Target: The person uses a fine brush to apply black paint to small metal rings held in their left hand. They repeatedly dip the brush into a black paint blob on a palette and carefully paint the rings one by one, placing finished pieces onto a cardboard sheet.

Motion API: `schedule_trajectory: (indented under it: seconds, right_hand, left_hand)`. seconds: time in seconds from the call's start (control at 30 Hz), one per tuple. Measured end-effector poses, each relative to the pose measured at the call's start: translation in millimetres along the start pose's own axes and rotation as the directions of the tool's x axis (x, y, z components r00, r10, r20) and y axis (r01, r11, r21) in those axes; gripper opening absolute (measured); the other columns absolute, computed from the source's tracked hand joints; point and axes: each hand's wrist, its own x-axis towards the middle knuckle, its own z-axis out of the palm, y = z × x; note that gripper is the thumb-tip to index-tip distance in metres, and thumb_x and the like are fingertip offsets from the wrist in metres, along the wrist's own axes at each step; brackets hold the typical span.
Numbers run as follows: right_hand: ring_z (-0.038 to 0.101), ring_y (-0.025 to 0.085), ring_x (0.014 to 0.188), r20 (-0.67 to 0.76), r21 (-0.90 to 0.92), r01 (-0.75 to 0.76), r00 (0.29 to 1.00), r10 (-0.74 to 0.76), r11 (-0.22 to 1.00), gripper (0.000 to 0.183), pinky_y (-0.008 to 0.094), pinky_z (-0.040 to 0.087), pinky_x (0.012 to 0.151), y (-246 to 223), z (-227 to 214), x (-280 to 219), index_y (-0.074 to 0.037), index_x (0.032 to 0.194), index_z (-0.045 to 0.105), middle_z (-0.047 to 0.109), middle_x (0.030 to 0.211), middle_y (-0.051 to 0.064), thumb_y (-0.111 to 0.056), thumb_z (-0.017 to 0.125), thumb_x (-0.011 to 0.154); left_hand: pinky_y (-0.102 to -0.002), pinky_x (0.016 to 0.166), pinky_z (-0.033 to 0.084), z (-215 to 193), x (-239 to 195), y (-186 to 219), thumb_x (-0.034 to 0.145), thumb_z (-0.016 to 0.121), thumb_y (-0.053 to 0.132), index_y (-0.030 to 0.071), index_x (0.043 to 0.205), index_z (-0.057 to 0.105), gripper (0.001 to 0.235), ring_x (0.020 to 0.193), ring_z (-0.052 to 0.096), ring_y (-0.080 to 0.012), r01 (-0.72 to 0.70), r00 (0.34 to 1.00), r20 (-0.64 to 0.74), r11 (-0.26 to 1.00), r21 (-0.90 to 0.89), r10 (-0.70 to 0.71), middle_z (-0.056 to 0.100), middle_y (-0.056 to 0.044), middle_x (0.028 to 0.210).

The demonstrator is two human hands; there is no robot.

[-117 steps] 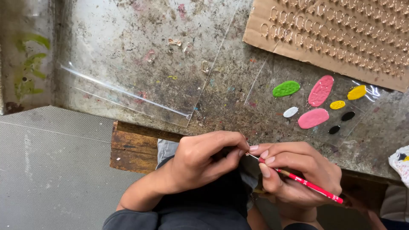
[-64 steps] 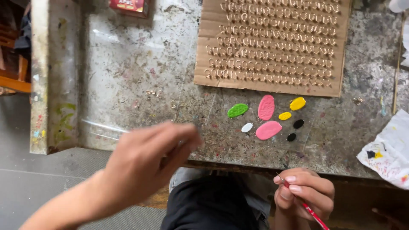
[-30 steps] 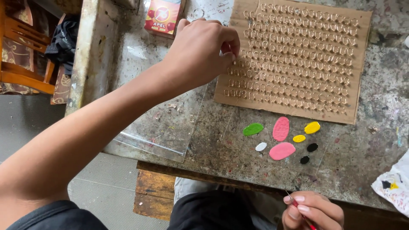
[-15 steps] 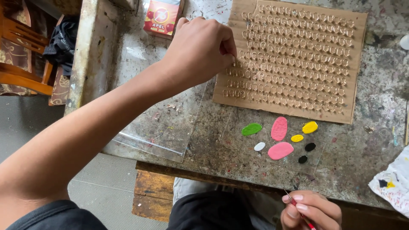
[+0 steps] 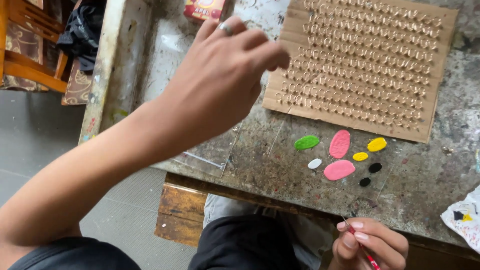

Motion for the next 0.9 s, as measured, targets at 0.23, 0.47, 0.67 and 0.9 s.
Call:
schedule_trajectory:
  seconds: [0.23,0.47,0.67,0.9]
  right_hand:
    - [0.056,0.015,0.066,0.031,-0.018,0.023,0.999,-0.023,1.000,0.018,0.022,0.058,0.066,4,-7,-2,-0.010,0.102,0.049,0.053,0.095,0.014,-0.017,0.065,0.102]
    - [0.056,0.017,0.062,0.035,-0.021,0.069,0.997,-0.069,0.997,0.018,0.024,0.057,0.064,13,-11,-4,-0.006,0.101,0.049,0.055,0.096,0.017,-0.012,0.067,0.101]
    - [0.059,0.015,0.056,-0.025,0.025,0.335,0.942,-0.335,0.942,0.018,0.022,0.054,0.055,48,-13,2,-0.004,0.091,0.054,0.056,0.080,0.016,-0.010,0.070,0.094]
    - [0.059,0.015,0.055,-0.043,0.014,0.335,0.941,-0.334,0.942,0.018,0.021,0.054,0.053,45,-9,4,-0.003,0.091,0.054,0.057,0.082,0.017,-0.013,0.069,0.096]
  left_hand:
    - [-0.047,0.090,0.046,-13,-74,4,0.092,0.072,0.014,0.014,0.115,0.074,0.023,0.100,0.065,-0.0305,0.106,0.963,0.213,0.956,0.275,-0.168,0.075,-0.007,0.115]
    - [-0.047,0.081,0.046,1,-99,-7,0.092,0.076,0.029,0.016,0.119,0.073,0.030,0.098,0.063,-0.0331,0.247,0.937,0.176,0.928,0.279,-0.302,0.076,-0.008,0.112]
    - [-0.043,0.079,0.044,20,-101,-5,0.095,0.072,0.023,0.018,0.109,0.075,0.015,0.091,0.062,-0.0292,0.224,0.961,0.117,0.951,0.213,-0.252,0.076,-0.006,0.107]
    - [-0.042,0.080,0.042,31,-100,17,0.098,0.067,0.017,0.019,0.108,0.074,0.012,0.093,0.060,-0.0269,0.164,0.977,0.113,0.977,0.139,-0.180,0.074,-0.003,0.107]
